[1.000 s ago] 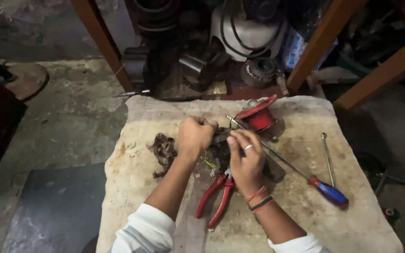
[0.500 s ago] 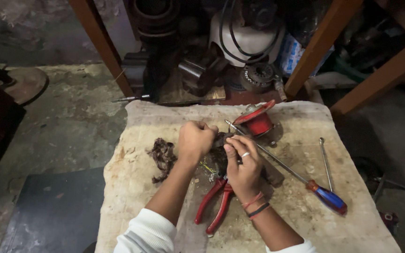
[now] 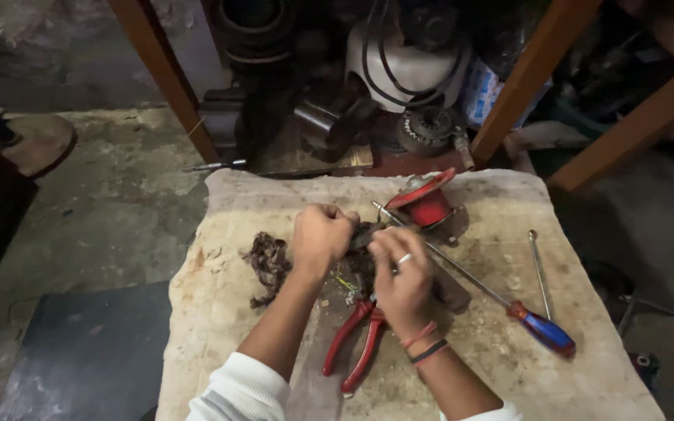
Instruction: The person uses a hammer to tap a small metal component on a workbench, then uses red-handled pliers to cut and strip wires from the component. The work is performed on a cloth-covered bench with tools and parts nearby.
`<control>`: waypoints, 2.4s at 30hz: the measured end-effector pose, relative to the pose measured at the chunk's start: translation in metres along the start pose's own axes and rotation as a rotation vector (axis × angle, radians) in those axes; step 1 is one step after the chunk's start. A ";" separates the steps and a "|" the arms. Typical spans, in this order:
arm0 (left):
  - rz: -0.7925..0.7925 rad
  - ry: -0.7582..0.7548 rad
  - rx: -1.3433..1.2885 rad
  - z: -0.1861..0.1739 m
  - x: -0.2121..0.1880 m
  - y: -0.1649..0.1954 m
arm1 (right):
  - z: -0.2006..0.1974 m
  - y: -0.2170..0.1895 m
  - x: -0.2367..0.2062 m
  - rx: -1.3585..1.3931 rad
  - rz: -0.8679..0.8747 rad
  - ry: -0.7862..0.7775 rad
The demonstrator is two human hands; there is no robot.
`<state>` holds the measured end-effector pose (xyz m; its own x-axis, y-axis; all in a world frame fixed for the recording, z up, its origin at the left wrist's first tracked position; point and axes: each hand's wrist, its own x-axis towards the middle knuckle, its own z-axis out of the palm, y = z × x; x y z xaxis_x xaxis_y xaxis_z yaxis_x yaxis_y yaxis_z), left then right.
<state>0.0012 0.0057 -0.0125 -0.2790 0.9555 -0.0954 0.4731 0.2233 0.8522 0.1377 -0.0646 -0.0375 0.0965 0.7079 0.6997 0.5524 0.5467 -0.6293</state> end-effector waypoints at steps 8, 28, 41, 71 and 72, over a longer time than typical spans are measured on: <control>0.032 0.005 0.032 -0.001 -0.001 0.002 | 0.000 0.002 -0.001 -0.030 -0.044 -0.008; -0.007 -0.003 0.049 -0.003 -0.001 0.003 | 0.001 0.001 0.002 -0.005 0.102 0.021; 0.009 -0.005 0.029 -0.002 0.001 0.003 | 0.001 0.005 0.001 -0.037 -0.065 0.002; -0.015 -0.015 0.042 -0.002 -0.004 0.006 | 0.006 0.006 -0.004 -0.051 -0.109 0.034; -0.004 -0.016 0.042 -0.002 -0.003 0.005 | 0.006 0.006 -0.004 -0.042 -0.152 0.015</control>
<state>0.0027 0.0034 -0.0063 -0.2676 0.9575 -0.1079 0.5066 0.2351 0.8295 0.1359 -0.0611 -0.0461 0.0210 0.6114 0.7911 0.5956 0.6279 -0.5010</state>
